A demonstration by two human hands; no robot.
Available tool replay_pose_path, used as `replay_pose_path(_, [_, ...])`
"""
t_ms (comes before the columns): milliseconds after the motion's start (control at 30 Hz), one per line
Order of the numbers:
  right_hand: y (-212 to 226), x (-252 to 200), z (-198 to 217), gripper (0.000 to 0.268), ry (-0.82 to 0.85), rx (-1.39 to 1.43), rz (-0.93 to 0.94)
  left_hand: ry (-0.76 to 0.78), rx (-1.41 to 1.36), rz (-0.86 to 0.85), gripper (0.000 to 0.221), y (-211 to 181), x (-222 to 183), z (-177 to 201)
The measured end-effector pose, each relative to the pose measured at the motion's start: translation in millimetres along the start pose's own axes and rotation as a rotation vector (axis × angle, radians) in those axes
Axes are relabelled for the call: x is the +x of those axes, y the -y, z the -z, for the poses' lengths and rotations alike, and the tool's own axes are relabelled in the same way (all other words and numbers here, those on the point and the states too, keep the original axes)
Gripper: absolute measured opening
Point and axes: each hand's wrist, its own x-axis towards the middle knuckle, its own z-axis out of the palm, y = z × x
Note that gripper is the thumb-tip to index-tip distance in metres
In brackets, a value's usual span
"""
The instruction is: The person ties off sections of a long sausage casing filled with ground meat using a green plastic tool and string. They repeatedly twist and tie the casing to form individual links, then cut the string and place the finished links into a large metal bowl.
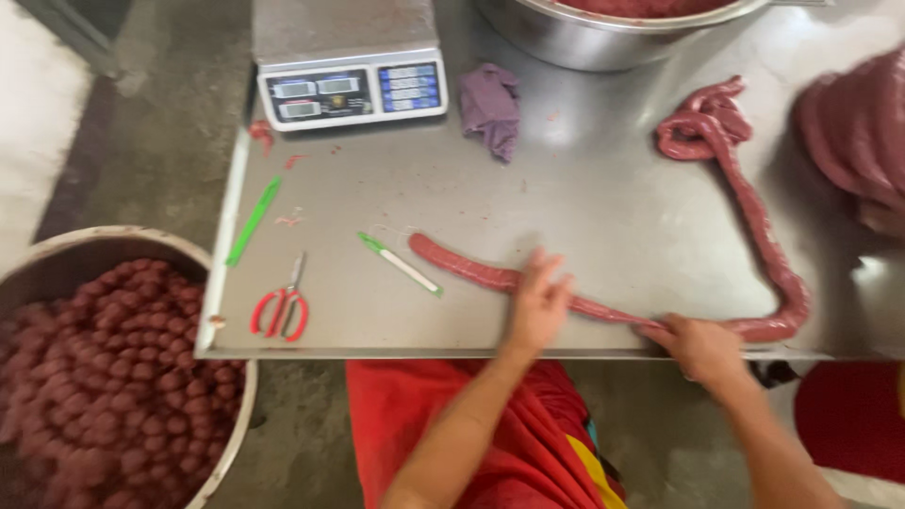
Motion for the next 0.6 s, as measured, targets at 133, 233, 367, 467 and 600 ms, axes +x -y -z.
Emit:
replay_pose_path(133, [-48, -6, 14, 0.060, 0.113, -0.036, -0.136, -0.125, 0.150, -0.025, 0.026, 43, 55, 109])
replay_pose_path(233, [-64, 4, 19, 0.059, 0.133, -0.123, -0.118, -0.351, -0.013, 0.305, 0.035, 28, 87, 198])
replay_pose_path(367, [-20, 31, 32, 0.057, 0.209, -0.098, -0.059, -0.267, 0.767, 0.322, 0.059, -22, 76, 245])
replay_pose_path(467, [88, 54, 21, 0.060, -0.171, 0.251, 0.326, -0.039, 0.850, 0.439, 0.088, -30, 52, 212])
replay_pose_path(600, [255, 83, 18, 0.052, -0.092, 0.563, 0.575, -0.081, 0.900, 0.474, 0.060, 3, 65, 224])
